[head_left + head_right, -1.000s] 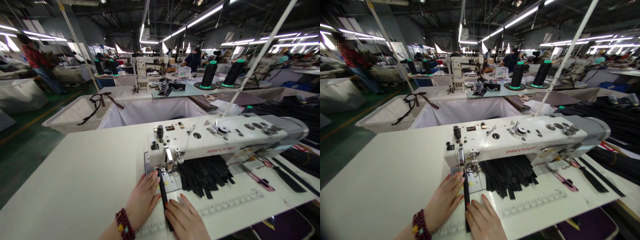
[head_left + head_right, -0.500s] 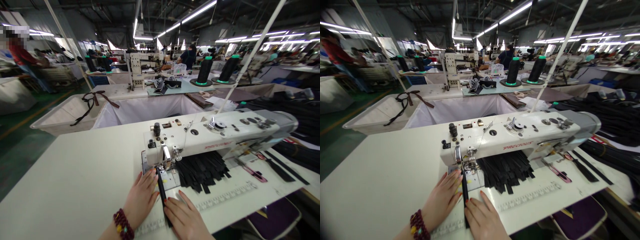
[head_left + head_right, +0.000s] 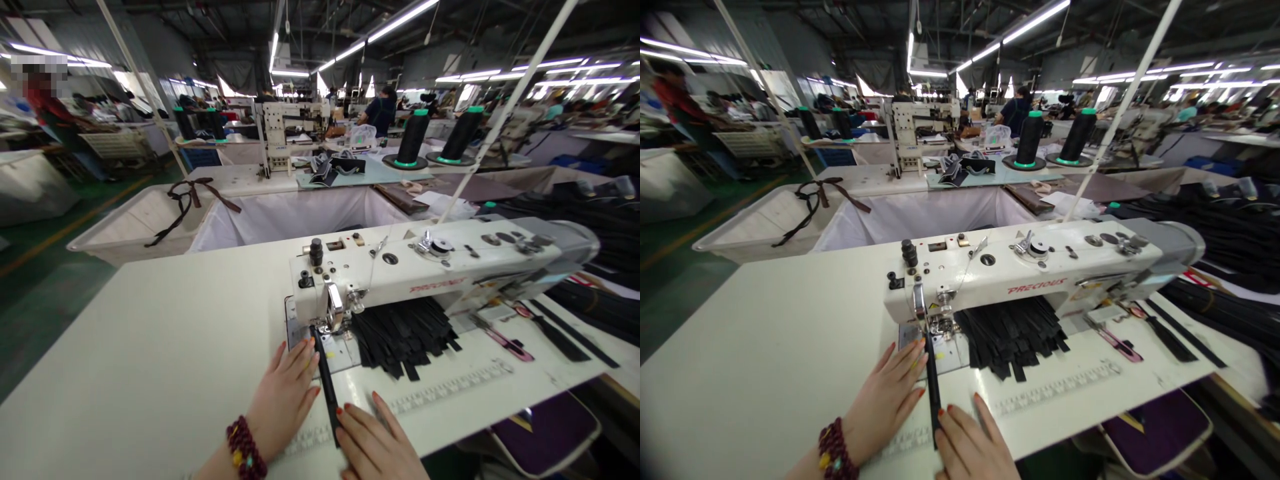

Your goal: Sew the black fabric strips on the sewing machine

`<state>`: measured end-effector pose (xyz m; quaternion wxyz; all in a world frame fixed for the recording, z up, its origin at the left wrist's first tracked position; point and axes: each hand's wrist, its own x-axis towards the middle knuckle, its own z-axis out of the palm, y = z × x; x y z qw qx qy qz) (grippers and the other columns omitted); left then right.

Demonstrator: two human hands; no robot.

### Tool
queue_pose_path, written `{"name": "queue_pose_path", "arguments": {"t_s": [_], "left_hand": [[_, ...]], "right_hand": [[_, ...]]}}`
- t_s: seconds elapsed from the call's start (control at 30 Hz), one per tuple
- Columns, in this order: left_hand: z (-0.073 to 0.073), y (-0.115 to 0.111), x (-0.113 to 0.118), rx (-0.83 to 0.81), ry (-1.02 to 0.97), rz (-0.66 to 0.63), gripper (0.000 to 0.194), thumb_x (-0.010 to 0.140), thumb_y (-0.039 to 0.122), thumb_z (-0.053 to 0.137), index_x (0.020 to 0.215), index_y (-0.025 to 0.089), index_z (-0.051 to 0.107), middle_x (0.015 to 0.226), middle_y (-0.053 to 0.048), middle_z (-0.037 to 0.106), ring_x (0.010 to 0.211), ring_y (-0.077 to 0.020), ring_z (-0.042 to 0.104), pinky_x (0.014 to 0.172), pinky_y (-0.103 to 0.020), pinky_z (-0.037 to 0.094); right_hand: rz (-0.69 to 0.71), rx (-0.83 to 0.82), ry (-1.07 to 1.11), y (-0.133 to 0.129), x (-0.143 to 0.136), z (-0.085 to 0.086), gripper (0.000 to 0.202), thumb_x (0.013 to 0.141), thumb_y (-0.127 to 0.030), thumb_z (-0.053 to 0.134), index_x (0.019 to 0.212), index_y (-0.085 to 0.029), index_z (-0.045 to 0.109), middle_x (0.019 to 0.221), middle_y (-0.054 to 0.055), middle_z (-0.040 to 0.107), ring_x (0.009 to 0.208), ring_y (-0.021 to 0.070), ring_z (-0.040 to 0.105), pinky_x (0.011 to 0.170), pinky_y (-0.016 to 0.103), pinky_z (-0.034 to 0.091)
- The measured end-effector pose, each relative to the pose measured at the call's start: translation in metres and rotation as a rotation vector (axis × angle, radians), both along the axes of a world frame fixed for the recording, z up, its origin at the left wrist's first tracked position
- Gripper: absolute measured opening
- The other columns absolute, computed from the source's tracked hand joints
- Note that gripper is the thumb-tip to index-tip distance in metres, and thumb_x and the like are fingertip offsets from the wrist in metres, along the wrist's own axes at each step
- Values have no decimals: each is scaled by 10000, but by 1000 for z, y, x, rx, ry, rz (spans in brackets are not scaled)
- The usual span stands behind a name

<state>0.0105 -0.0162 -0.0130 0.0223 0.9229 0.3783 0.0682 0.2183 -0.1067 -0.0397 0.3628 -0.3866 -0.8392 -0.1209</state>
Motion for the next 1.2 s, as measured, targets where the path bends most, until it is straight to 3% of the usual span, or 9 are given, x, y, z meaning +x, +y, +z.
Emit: {"name": "queue_pose_path", "arguments": {"t_s": [0.43,0.87,1.07,1.2], "left_hand": [[5,23,5,-68,47,71,456,915,256,533,1350,121,534,1425,-158,559,1336,-318,491,1098,-594,414],[2,32,7,-96,50,96,337,918,276,552,1204,127,650,1309,-154,647,1242,-340,558,1089,-591,423],[0,35,8,-129,-2,132,297,928,303,537,1138,156,690,1273,-138,667,1235,-351,554,1083,-590,422],[-2,37,8,-117,-14,126,266,918,290,552,1097,158,696,1210,-142,686,1216,-347,559,1055,-583,442]], "right_hand": [[16,-80,48,25,-1,2,232,939,-360,587,983,-155,686,981,49,760,1007,187,659,1238,456,60],[-14,-127,-10,55,-7,9,198,976,-284,543,974,-151,689,990,30,749,1014,182,634,1241,442,34],[-29,-104,-71,68,-10,10,270,1001,-148,424,1015,-117,692,1033,65,734,1049,205,616,1230,511,33],[-45,-109,-99,79,-11,12,267,1001,-159,430,1012,-122,693,1026,69,730,1011,198,617,1230,508,23]]}}
